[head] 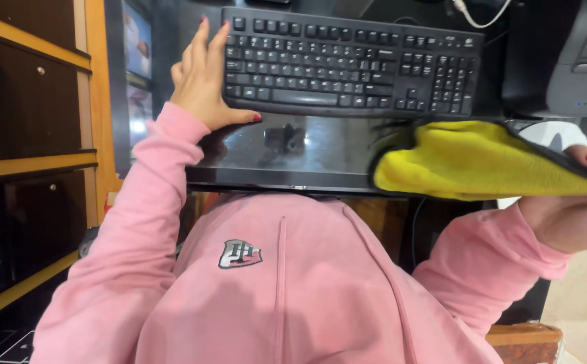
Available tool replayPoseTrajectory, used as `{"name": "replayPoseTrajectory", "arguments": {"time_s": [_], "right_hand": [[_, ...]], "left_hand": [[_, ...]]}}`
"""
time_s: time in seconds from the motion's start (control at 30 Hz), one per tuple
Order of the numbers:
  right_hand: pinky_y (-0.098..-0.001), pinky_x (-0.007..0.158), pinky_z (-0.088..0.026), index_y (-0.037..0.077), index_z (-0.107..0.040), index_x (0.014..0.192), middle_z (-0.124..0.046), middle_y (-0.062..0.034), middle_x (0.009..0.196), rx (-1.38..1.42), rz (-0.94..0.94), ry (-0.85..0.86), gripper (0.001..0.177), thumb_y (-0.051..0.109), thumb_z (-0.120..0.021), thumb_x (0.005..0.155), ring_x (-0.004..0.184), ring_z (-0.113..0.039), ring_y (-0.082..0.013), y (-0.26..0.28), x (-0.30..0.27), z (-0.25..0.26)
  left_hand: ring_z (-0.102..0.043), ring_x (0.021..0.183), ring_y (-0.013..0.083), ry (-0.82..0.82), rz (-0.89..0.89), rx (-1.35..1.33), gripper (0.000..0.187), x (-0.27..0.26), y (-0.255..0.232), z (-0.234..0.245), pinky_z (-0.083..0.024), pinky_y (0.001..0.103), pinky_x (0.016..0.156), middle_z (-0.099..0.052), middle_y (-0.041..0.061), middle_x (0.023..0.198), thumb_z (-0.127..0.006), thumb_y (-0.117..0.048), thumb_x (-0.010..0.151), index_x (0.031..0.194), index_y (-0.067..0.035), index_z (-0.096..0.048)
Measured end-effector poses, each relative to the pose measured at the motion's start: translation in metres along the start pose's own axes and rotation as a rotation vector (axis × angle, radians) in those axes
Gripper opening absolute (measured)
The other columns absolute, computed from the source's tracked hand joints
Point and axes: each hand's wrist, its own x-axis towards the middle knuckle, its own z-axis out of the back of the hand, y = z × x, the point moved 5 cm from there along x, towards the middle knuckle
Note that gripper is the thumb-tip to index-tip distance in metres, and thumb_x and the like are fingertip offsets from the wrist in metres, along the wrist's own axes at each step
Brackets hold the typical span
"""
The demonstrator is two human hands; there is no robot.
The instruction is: Cleaning a computer keyboard and monitor using a cloth at a workstation.
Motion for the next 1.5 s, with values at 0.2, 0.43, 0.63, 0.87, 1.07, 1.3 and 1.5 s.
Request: {"name": "replayPoseTrajectory", "arguments": {"time_s": [0.2, 0.43, 0.63, 0.87, 1.07, 1.3, 1.5], "right_hand": [[-0.03, 0.082, -0.049, 0.0, -0.06, 0.118, -0.064, -0.0141, 0.112, 0.019, -0.156, -0.146, 0.034, 0.031, -0.049, 0.12, 0.088, -0.061, -0.0182, -0.052, -0.011, -0.028], [-0.0231, 0.09, -0.053, -0.002, -0.069, 0.123, -0.073, -0.0108, 0.113, -0.262, -0.287, 0.007, 0.011, 0.0, -0.069, 0.112, 0.096, -0.067, -0.0119, -0.127, -0.034, -0.099], [-0.0217, 0.081, -0.047, -0.006, -0.073, 0.119, -0.072, -0.0063, 0.109, -0.697, -0.286, 0.149, 0.014, -0.003, -0.071, 0.106, 0.089, -0.059, -0.0066, -0.156, -0.004, -0.13], [-0.0215, 0.089, -0.053, -0.006, -0.066, 0.118, -0.07, -0.0037, 0.106, -0.69, -0.319, 0.195, 0.025, -0.01, -0.078, 0.097, 0.097, -0.064, -0.0076, -0.16, 0.005, -0.186], [-0.023, 0.094, -0.054, -0.005, -0.068, 0.121, -0.067, -0.0055, 0.116, -0.581, -0.361, 0.326, 0.025, -0.012, -0.075, 0.098, 0.104, -0.065, -0.0088, -0.169, -0.009, -0.232], [-0.0209, 0.082, -0.051, -0.003, -0.066, 0.113, -0.07, -0.0025, 0.103, -0.683, -0.338, 0.174, 0.012, -0.01, -0.07, 0.105, 0.09, -0.064, -0.0068, -0.165, -0.002, -0.177], [-0.0285, 0.076, -0.061, 0.005, -0.06, 0.114, -0.065, -0.0021, 0.097, -0.639, -0.105, -0.052, 0.012, -0.005, -0.054, 0.109, 0.08, -0.066, -0.0108, -0.106, 0.017, -0.132]], "left_hand": [[-0.027, 0.15, 0.0455, 0.149, -0.156, -0.08, 0.151, 0.029, 0.026, -0.008, -0.025, 0.058, 0.113, -0.015, 0.028, 0.167, -0.104, -0.055, 0.048, 0.165, -0.011, -0.019], [-0.029, 0.148, 0.0401, 0.169, -0.229, -0.102, 0.153, 0.035, 0.024, -0.015, -0.023, 0.056, 0.11, -0.019, 0.022, 0.165, -0.103, -0.058, 0.041, 0.163, -0.014, -0.021], [-0.027, 0.148, 0.04, 0.16, -0.21, -0.151, 0.156, 0.037, 0.029, -0.023, -0.022, 0.057, 0.11, -0.019, 0.021, 0.163, -0.103, -0.059, 0.038, 0.162, -0.013, -0.02], [-0.028, 0.15, 0.0402, 0.123, -0.228, -0.242, 0.156, 0.036, 0.035, -0.023, -0.021, 0.056, 0.113, -0.019, 0.021, 0.165, -0.1, -0.068, 0.044, 0.162, -0.009, -0.019], [-0.029, 0.15, 0.0404, 0.004, -0.181, -0.244, 0.105, 0.01, 0.027, -0.015, -0.023, 0.053, 0.117, -0.023, 0.023, 0.164, -0.091, -0.057, 0.083, 0.157, -0.007, -0.036], [-0.04, 0.145, 0.0329, -0.035, -0.055, -0.244, 0.075, -0.012, 0.043, -0.017, -0.028, 0.05, 0.114, -0.039, 0.015, 0.158, -0.083, -0.039, 0.094, 0.152, -0.007, -0.048], [-0.04, 0.148, 0.0316, 0.031, -0.107, -0.315, 0.088, -0.001, 0.039, -0.003, -0.028, 0.05, 0.114, -0.036, 0.016, 0.162, -0.088, -0.042, 0.089, 0.157, -0.009, -0.041]]}}
